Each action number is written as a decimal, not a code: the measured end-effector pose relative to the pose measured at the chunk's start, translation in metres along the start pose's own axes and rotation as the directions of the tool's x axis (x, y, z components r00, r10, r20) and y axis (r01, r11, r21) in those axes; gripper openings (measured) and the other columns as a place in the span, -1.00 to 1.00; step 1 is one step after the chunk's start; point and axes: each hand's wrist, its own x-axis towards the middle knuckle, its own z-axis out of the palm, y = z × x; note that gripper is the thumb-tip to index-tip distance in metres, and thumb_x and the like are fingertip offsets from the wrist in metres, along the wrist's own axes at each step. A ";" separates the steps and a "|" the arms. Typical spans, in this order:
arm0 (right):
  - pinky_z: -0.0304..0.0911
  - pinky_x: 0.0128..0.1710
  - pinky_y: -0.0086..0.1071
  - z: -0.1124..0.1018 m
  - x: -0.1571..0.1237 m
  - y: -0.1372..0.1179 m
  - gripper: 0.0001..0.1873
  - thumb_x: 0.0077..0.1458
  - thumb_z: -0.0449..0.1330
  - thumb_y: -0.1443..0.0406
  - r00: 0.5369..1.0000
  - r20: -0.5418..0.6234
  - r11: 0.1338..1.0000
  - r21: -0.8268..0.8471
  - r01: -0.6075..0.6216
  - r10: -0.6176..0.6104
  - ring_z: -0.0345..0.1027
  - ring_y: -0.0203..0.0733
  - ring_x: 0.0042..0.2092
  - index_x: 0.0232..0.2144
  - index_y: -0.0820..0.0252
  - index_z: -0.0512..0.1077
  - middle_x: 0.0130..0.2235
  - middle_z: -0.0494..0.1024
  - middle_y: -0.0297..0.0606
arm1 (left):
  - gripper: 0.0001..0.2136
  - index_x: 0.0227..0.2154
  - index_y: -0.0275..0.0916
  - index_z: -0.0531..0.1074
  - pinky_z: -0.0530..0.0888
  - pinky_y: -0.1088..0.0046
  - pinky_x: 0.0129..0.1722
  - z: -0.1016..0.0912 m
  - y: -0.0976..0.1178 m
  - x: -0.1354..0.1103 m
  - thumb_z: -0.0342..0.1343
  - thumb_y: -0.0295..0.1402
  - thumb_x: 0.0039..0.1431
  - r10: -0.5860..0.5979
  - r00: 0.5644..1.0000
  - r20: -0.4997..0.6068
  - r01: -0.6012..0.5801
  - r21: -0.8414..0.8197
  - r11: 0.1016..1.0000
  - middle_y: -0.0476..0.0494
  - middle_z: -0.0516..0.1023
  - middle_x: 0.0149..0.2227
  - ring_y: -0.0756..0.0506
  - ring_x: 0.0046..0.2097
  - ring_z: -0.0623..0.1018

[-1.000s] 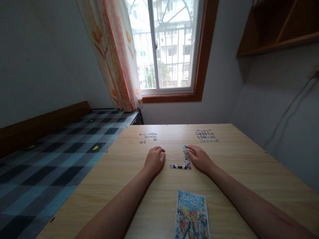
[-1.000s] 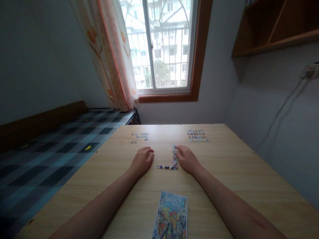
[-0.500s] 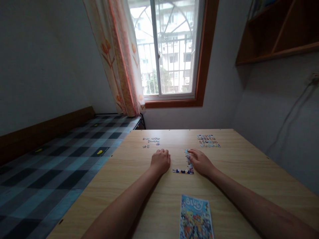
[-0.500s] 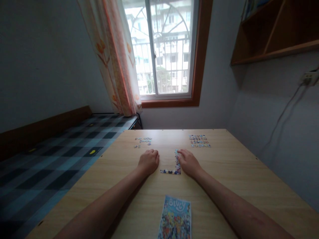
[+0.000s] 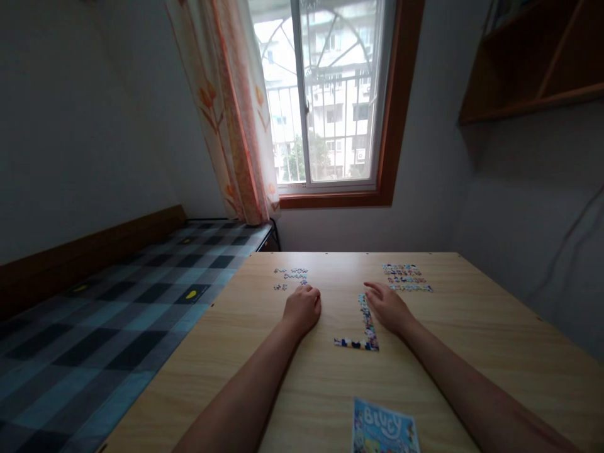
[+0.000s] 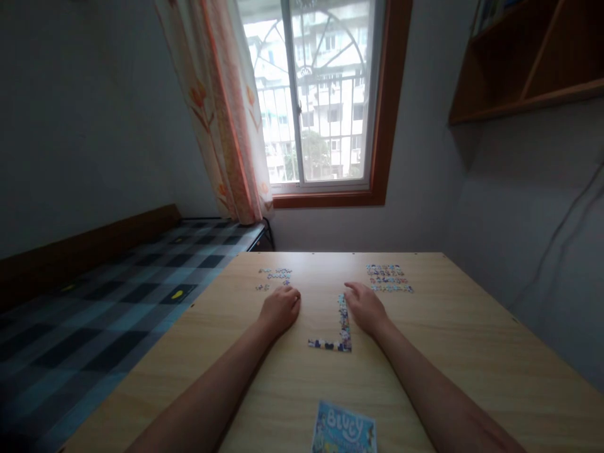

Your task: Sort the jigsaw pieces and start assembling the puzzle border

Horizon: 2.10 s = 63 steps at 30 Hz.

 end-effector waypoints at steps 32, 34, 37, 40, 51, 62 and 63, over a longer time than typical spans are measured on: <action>0.11 0.28 -0.13 0.003 -0.001 0.001 -0.53 0.26 0.03 0.21 0.998 0.020 0.990 -0.129 0.063 -0.061 0.31 0.01 0.22 0.12 0.28 0.47 0.17 0.49 -0.01 | -0.40 0.24 -0.14 0.38 -0.04 -0.28 0.30 0.013 -0.055 0.028 -0.23 0.04 0.33 -0.465 0.885 0.023 0.459 0.126 0.879 -0.37 0.07 0.42 -0.40 0.43 0.01; 0.13 0.27 -0.14 0.002 0.000 0.000 -0.53 0.25 0.03 0.22 0.998 0.019 0.991 -0.121 0.059 -0.057 0.32 0.01 0.20 0.11 0.27 0.47 0.15 0.51 -0.03 | -0.41 0.22 -0.17 0.41 -0.03 -0.26 0.30 0.013 -0.054 0.027 -0.25 0.02 0.34 -0.443 0.896 0.015 0.437 0.137 0.889 -0.38 0.08 0.42 -0.38 0.43 0.01; 0.15 0.25 -0.16 0.002 0.000 0.000 -0.56 0.25 0.03 0.22 0.998 0.013 0.992 -0.111 0.060 -0.059 0.34 -0.01 0.18 0.10 0.22 0.48 0.13 0.53 -0.08 | -0.40 0.23 -0.19 0.39 -0.04 -0.23 0.32 0.013 -0.051 0.023 -0.29 0.01 0.36 -0.439 0.898 0.031 0.431 0.145 0.891 -0.36 0.04 0.44 -0.34 0.44 -0.02; 0.15 0.23 -0.16 0.003 0.001 0.001 -0.57 0.25 0.04 0.22 0.998 0.013 0.993 -0.105 0.057 -0.056 0.35 -0.01 0.17 0.09 0.20 0.48 0.12 0.54 -0.10 | -0.38 0.27 -0.21 0.34 -0.05 -0.20 0.33 0.012 -0.046 0.017 -0.28 0.02 0.35 -0.442 0.895 0.059 0.431 0.137 0.892 -0.34 -0.02 0.45 -0.33 0.45 -0.04; 0.18 0.21 -0.19 0.002 0.000 0.001 -0.59 0.24 0.04 0.23 0.998 0.004 0.993 -0.101 0.062 -0.062 0.39 -0.03 0.13 0.04 0.20 0.52 0.08 0.57 -0.12 | -0.46 0.21 -0.30 0.38 -0.03 -0.16 0.34 0.000 -0.014 -0.024 -0.15 -0.10 0.34 -0.349 0.936 0.046 0.339 0.159 0.927 -0.43 0.09 0.41 -0.37 0.42 0.04; 0.17 0.23 -0.25 0.001 0.004 0.000 -0.62 0.12 0.06 0.39 0.999 0.006 0.998 -0.044 0.047 -0.047 0.40 -0.12 0.13 -0.14 0.12 0.62 0.04 0.60 -0.19 | -0.78 -0.29 -0.15 0.66 0.00 -0.08 0.36 -0.019 0.026 -0.013 0.08 -0.41 0.20 0.046 0.999 -0.023 -0.044 0.097 0.994 -0.23 0.49 0.18 -0.32 0.27 0.31; 0.16 0.24 -0.25 0.001 0.004 0.000 -0.61 0.10 0.06 0.40 0.999 0.006 0.998 -0.048 0.045 -0.045 0.39 -0.12 0.14 -0.14 0.11 0.63 0.04 0.60 -0.20 | -0.80 -0.31 -0.14 0.67 0.08 -0.05 0.33 -0.017 0.031 -0.005 0.11 -0.40 0.18 0.032 0.999 -0.012 -0.031 0.075 0.997 -0.21 0.52 0.14 -0.31 0.23 0.35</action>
